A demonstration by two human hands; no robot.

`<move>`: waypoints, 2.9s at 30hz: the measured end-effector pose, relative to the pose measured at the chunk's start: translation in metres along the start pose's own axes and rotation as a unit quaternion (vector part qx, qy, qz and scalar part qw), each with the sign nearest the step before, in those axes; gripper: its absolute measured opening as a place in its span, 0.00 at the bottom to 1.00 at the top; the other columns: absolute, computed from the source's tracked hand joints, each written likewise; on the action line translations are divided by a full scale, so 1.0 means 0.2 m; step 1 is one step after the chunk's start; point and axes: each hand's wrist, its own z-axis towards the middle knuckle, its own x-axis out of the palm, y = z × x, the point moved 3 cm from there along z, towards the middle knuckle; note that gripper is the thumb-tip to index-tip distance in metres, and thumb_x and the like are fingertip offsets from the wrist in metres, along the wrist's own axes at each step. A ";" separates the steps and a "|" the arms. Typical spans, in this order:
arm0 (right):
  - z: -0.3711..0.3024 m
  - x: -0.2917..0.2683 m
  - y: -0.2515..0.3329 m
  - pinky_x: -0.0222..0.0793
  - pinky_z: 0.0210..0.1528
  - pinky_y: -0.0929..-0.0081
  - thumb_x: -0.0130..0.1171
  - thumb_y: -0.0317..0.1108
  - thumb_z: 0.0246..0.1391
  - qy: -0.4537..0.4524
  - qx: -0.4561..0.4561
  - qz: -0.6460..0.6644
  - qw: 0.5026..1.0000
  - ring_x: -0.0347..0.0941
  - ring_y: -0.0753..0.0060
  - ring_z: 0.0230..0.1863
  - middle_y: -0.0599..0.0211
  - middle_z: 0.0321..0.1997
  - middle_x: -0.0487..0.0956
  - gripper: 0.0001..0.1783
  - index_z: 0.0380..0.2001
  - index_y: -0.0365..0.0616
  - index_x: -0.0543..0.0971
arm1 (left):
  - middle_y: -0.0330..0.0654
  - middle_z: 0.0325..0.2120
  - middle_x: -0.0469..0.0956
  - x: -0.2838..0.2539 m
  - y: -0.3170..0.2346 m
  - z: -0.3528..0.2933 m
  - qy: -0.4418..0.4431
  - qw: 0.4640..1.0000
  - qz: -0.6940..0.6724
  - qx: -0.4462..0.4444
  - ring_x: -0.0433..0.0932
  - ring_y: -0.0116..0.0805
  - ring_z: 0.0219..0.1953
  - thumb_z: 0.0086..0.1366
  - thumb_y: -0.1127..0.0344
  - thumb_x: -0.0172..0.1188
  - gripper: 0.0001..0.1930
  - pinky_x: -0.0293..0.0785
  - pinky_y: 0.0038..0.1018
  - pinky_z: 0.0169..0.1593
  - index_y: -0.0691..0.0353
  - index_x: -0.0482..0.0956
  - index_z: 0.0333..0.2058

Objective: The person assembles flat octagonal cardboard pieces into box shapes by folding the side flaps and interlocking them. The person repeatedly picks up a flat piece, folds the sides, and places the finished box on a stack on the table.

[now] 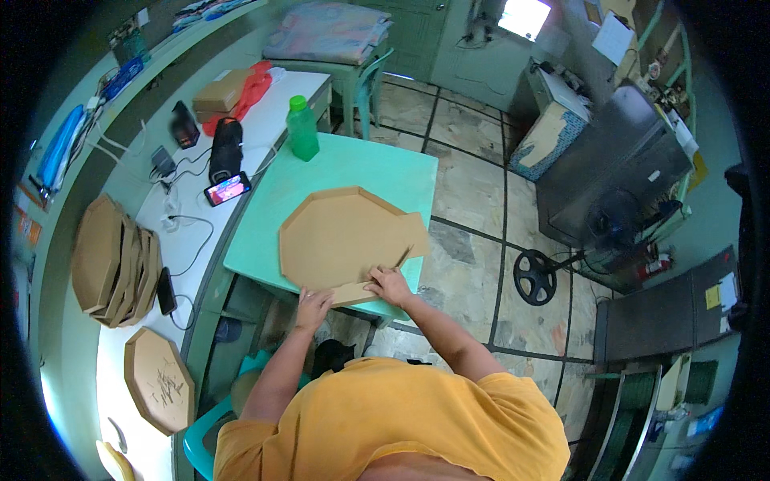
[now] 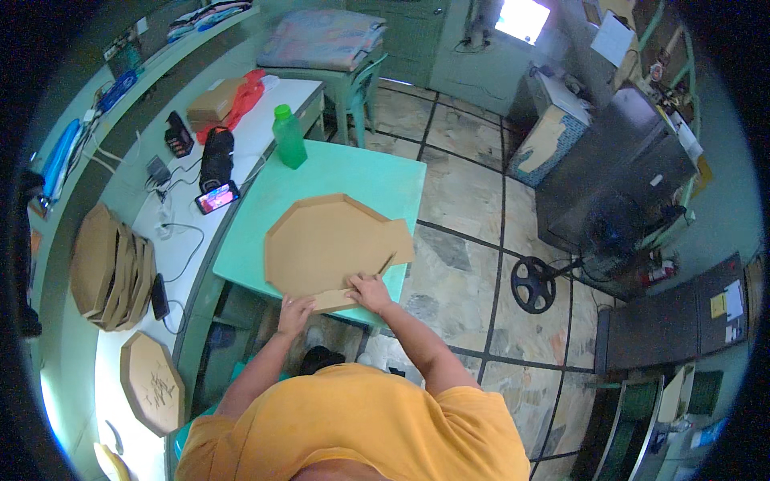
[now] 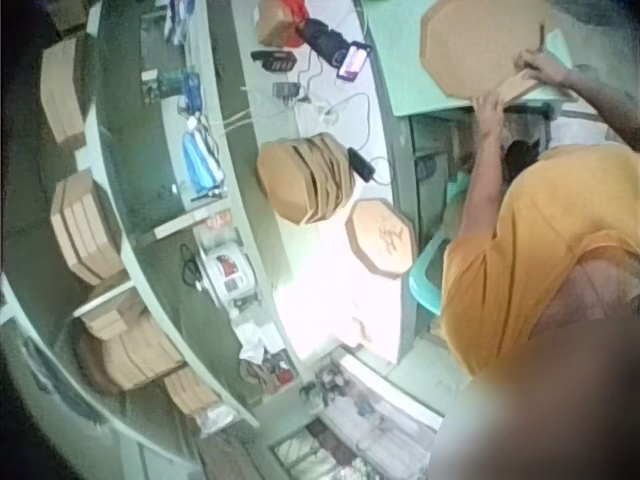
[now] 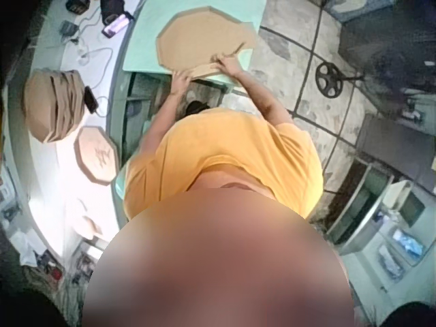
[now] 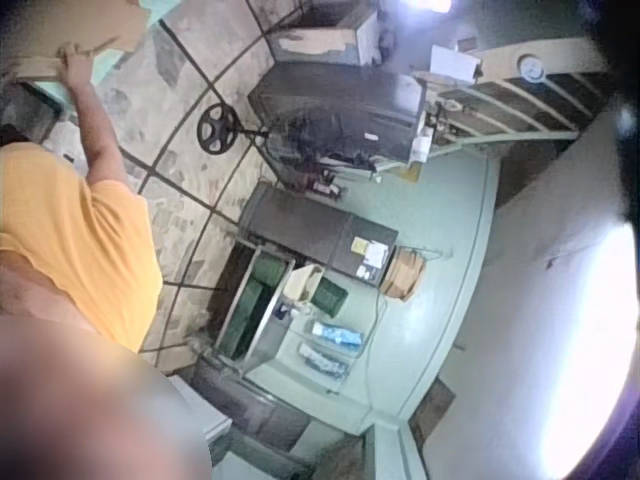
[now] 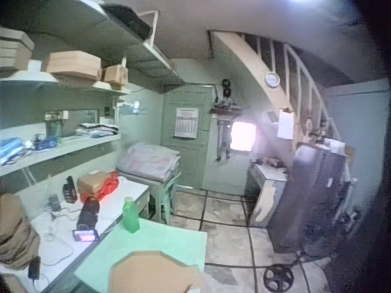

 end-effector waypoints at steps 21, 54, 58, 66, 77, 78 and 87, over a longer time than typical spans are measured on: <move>-0.03 0.02 0.17 0.63 0.41 0.61 0.59 0.28 0.39 0.006 -0.190 -0.095 0.977 0.71 0.55 0.37 0.60 0.30 0.73 0.08 0.26 0.42 0.73 | 0.38 0.35 0.77 -0.10 -0.13 0.07 0.093 0.973 0.210 0.026 0.72 0.38 0.48 0.57 0.54 0.59 0.10 0.50 0.49 0.62 0.53 0.78 0.31; -0.32 -1.06 0.39 0.64 0.43 0.80 0.52 0.30 0.58 -0.276 0.080 0.272 0.918 0.68 0.80 0.37 0.72 0.35 0.75 0.12 0.43 0.34 0.75 | 0.47 0.39 0.78 -0.34 -0.03 0.30 -0.057 0.873 -0.383 -0.296 0.80 0.36 0.39 0.60 0.70 0.54 0.19 0.77 0.30 0.36 0.70 0.70 0.50; -0.34 -0.92 0.38 0.63 0.46 0.80 0.52 0.29 0.59 -0.295 0.066 0.342 0.890 0.69 0.79 0.41 0.70 0.40 0.77 0.13 0.45 0.35 0.74 | 0.46 0.29 0.80 -0.33 -0.01 0.29 -0.143 0.914 -0.255 -0.283 0.80 0.36 0.33 0.57 0.69 0.54 0.13 0.73 0.30 0.34 0.70 0.77 0.40; -0.30 -0.68 0.00 0.67 0.47 0.68 0.54 0.33 0.48 -0.264 0.323 0.505 0.756 0.72 0.64 0.42 0.60 0.41 0.76 0.19 0.43 0.34 0.73 | 0.42 0.37 0.78 -0.31 0.02 0.20 0.010 0.702 -0.595 -0.391 0.78 0.34 0.35 0.66 0.61 0.54 0.17 0.76 0.33 0.38 0.63 0.71 0.49; -0.15 -0.35 0.03 0.68 0.44 0.69 0.54 0.33 0.48 -0.171 0.352 0.532 0.751 0.74 0.63 0.38 0.60 0.37 0.77 0.17 0.41 0.33 0.74 | 0.40 0.36 0.77 -0.32 0.31 -0.03 -0.121 0.708 -0.560 -0.413 0.76 0.34 0.33 0.71 0.66 0.43 0.11 0.74 0.31 0.36 0.61 0.74 0.44; -0.14 -0.33 0.05 0.67 0.45 0.69 0.54 0.32 0.49 -0.195 0.387 0.487 0.759 0.73 0.64 0.40 0.61 0.39 0.77 0.17 0.42 0.33 0.74 | 0.40 0.36 0.77 -0.33 0.32 -0.06 -0.155 0.681 -0.564 -0.440 0.76 0.34 0.32 0.71 0.62 0.42 0.13 0.74 0.32 0.35 0.61 0.74 0.44; -0.07 -0.14 0.10 0.65 0.47 0.70 0.54 0.30 0.51 -0.122 0.327 0.559 0.752 0.71 0.67 0.41 0.64 0.40 0.76 0.16 0.43 0.35 0.72 | 0.43 0.33 0.78 -0.40 0.33 -0.22 -0.342 0.545 -0.583 -0.496 0.79 0.37 0.32 0.70 0.48 0.46 0.23 0.77 0.36 0.33 0.64 0.77 0.41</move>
